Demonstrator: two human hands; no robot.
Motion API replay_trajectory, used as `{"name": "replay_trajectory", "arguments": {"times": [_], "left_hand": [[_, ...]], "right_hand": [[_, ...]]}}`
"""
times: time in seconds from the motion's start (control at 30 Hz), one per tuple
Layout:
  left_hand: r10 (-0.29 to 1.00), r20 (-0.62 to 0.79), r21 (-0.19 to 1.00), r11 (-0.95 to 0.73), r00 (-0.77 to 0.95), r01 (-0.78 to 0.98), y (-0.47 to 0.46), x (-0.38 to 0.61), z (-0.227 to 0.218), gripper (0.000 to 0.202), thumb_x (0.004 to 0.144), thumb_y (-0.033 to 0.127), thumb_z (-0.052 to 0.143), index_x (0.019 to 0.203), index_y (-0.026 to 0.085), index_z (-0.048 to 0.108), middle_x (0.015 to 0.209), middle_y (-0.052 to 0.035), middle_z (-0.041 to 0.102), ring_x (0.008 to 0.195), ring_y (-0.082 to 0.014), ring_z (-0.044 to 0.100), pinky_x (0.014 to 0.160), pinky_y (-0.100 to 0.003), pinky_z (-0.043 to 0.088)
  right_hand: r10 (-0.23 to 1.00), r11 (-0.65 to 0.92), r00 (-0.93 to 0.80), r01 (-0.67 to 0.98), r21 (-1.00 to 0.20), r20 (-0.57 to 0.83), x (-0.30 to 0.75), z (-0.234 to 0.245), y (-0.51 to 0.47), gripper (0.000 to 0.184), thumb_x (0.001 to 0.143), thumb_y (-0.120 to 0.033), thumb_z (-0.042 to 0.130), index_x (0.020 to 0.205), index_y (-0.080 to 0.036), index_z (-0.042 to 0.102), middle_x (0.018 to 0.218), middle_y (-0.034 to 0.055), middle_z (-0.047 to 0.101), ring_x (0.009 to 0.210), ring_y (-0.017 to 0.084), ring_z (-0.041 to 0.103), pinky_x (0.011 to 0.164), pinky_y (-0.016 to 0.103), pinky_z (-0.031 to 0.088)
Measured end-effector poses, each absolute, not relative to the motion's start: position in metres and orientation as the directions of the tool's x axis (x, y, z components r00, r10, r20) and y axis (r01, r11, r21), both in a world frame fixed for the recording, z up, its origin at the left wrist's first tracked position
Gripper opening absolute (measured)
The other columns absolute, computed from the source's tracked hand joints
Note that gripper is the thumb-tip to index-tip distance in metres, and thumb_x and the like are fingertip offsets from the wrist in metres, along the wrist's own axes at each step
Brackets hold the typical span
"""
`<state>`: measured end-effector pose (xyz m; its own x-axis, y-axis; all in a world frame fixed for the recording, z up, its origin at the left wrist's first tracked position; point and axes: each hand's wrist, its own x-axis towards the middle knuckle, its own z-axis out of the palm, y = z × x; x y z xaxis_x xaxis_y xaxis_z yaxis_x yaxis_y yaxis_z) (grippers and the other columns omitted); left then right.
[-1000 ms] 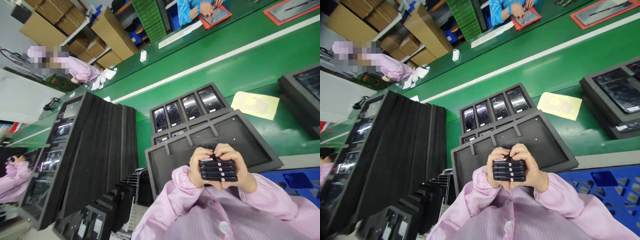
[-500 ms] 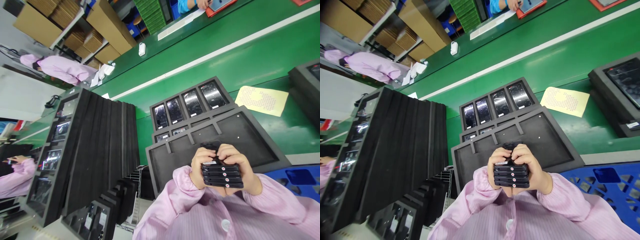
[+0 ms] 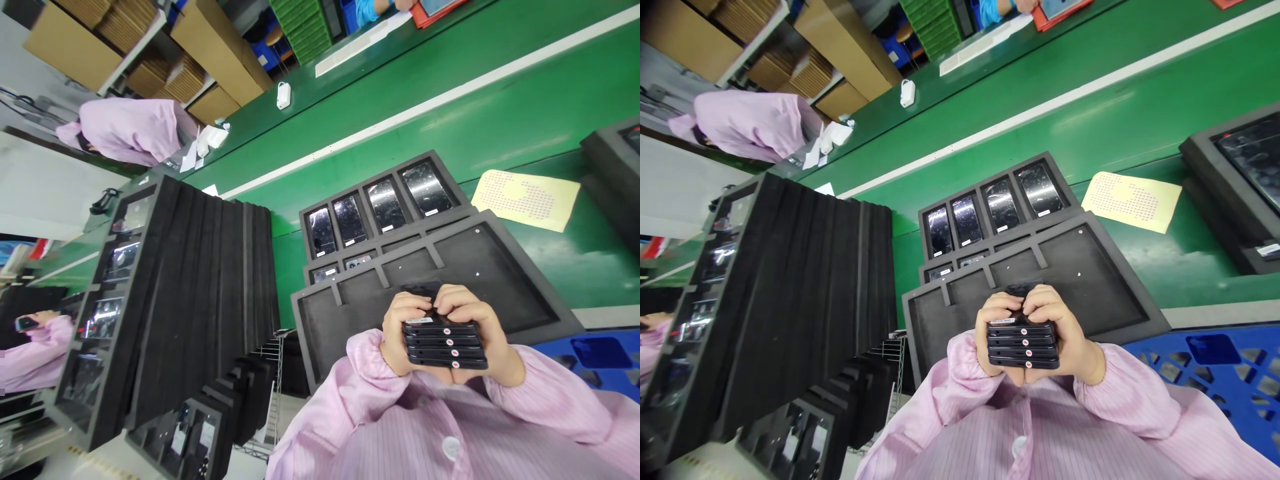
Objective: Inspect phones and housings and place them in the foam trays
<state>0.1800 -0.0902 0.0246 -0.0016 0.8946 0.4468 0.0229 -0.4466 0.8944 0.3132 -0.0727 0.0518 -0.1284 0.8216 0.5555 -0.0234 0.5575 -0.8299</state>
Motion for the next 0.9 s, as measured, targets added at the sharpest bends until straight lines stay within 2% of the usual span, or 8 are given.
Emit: {"name": "replay_trajectory", "arguments": {"times": [0.17,0.57,0.7,0.77,0.83,0.9], "left_hand": [[0.871,0.490,0.864,-0.492,-0.039,-0.111,-0.081,0.185,0.033,0.057,0.063,0.062,0.069,0.102,0.023,0.054,0.097,-0.0041,0.063,0.089,-0.0199,0.061,0.080,-0.037,0.049],[0.867,0.497,0.864,-0.499,-0.050,-0.069,-0.082,0.185,0.036,0.053,0.067,0.062,0.066,0.101,0.023,0.054,0.094,-0.0038,0.062,0.087,-0.0189,0.062,0.079,-0.036,0.051],[0.874,0.486,0.872,-0.484,0.003,-0.077,-0.077,0.181,0.025,0.070,0.056,0.066,0.071,0.107,0.023,0.051,0.099,-0.0062,0.061,0.091,-0.0217,0.061,0.081,-0.039,0.051],[0.914,0.407,0.910,-0.405,0.007,-0.088,-0.070,0.178,0.018,0.073,0.049,0.067,0.075,0.103,0.022,0.054,0.097,-0.0061,0.062,0.090,-0.0223,0.061,0.081,-0.039,0.051],[0.977,0.213,0.971,-0.210,0.012,-0.112,-0.060,0.175,0.015,0.069,0.042,0.065,0.078,0.089,0.019,0.057,0.085,-0.0035,0.064,0.081,-0.0212,0.062,0.077,-0.038,0.052],[0.998,0.028,0.989,-0.019,0.060,-0.146,-0.053,0.174,0.018,0.069,0.041,0.072,0.073,0.080,0.017,0.059,0.075,-0.0022,0.063,0.072,-0.0203,0.062,0.073,-0.038,0.053]], "right_hand": [[0.837,0.532,-0.119,-0.055,-0.845,0.534,0.314,0.051,-0.069,0.044,0.074,-0.057,0.065,0.102,-0.027,0.050,0.084,0.0035,0.052,0.075,0.022,0.053,0.072,0.043,0.046],[0.816,0.553,-0.147,-0.078,-0.829,0.558,0.315,0.050,-0.069,0.046,0.076,-0.056,0.063,0.106,-0.025,0.048,0.088,0.0041,0.050,0.078,0.021,0.051,0.076,0.041,0.044],[0.836,0.533,-0.120,-0.058,-0.844,0.536,0.311,0.053,-0.069,0.044,0.075,-0.057,0.063,0.103,-0.026,0.049,0.085,0.0035,0.051,0.076,0.021,0.053,0.071,0.040,0.047],[0.863,0.498,-0.075,-0.028,-0.866,0.499,0.309,0.055,-0.068,0.042,0.075,-0.056,0.064,0.101,-0.027,0.049,0.085,0.0036,0.052,0.077,0.021,0.054,0.069,0.037,0.049],[0.901,0.430,-0.062,0.001,-0.903,0.429,0.312,0.059,-0.063,0.044,0.075,-0.055,0.064,0.105,-0.026,0.050,0.091,0.0052,0.054,0.082,0.021,0.057,0.069,0.036,0.051],[0.926,0.353,-0.142,-0.010,-0.936,0.351,0.319,0.063,-0.055,0.055,0.073,-0.063,0.061,0.111,-0.024,0.052,0.101,0.0086,0.056,0.091,0.024,0.059,0.077,0.036,0.052]]}}
